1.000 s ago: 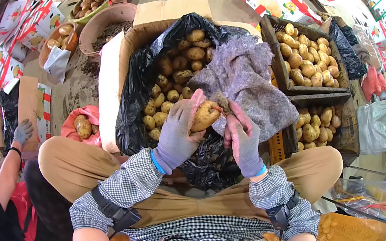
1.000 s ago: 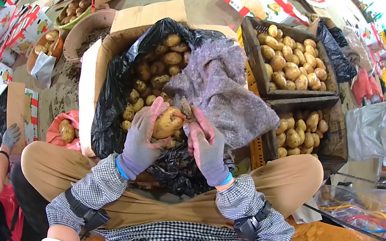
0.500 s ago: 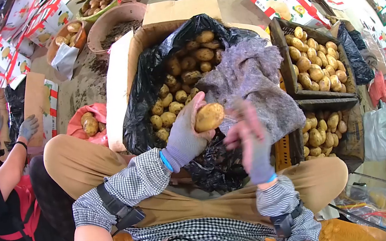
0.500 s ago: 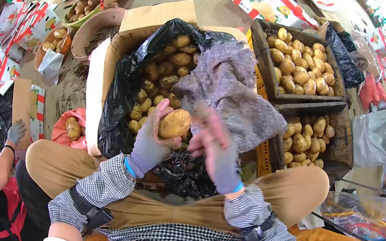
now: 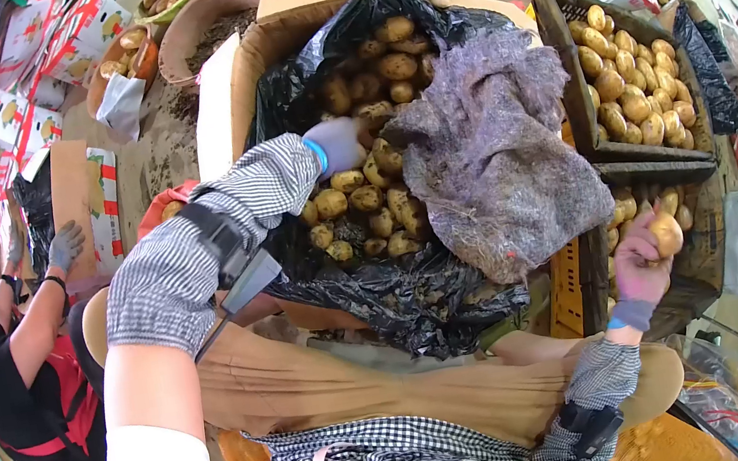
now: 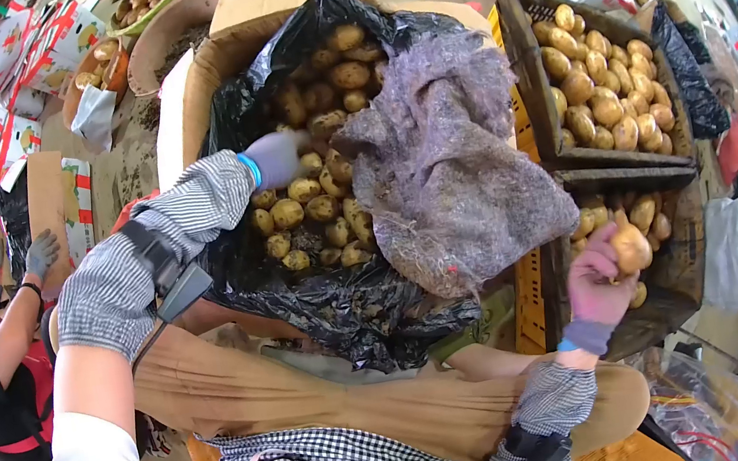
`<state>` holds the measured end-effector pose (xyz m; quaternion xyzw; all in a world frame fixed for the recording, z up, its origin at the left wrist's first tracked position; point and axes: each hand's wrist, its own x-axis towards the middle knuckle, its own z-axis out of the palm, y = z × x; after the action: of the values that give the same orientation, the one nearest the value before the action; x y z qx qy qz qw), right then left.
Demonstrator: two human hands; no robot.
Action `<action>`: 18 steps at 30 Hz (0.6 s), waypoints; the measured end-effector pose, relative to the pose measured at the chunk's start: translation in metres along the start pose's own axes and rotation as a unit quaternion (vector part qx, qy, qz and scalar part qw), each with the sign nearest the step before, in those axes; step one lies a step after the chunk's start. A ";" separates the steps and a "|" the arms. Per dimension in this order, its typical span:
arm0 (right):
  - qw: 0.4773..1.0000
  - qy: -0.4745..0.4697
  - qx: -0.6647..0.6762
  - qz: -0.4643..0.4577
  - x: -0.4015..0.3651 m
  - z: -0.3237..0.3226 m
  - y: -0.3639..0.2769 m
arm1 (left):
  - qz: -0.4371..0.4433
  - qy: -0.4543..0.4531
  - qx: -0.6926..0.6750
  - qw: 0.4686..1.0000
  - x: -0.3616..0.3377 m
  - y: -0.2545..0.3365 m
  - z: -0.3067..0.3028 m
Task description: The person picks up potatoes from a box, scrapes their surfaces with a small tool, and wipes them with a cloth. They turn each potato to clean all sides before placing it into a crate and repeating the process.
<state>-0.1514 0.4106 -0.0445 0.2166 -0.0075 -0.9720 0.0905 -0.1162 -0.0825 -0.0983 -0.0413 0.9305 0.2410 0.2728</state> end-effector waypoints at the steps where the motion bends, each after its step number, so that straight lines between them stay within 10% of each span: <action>1: 0.998 0.035 0.034 -0.051 0.006 -0.008 -0.024 | -0.074 -0.079 0.170 0.980 0.008 -0.016 0.019; 8: 0.993 0.091 0.058 -0.041 0.004 -0.023 -0.072 | -0.133 -0.081 0.213 0.965 0.035 -0.087 0.151; 14: 0.993 -0.072 -0.097 -0.007 -0.014 0.011 0.011 | -0.112 -0.089 0.203 0.969 0.015 -0.071 0.124; 18: 0.971 0.004 -0.228 -0.065 -0.031 0.019 0.056 | -0.101 -0.101 0.203 0.969 0.005 -0.060 0.115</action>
<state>-0.1224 0.3603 -0.0111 0.1942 0.2288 -0.9510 0.0738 -0.0521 -0.0808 -0.2108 -0.0546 0.9184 0.0209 0.3914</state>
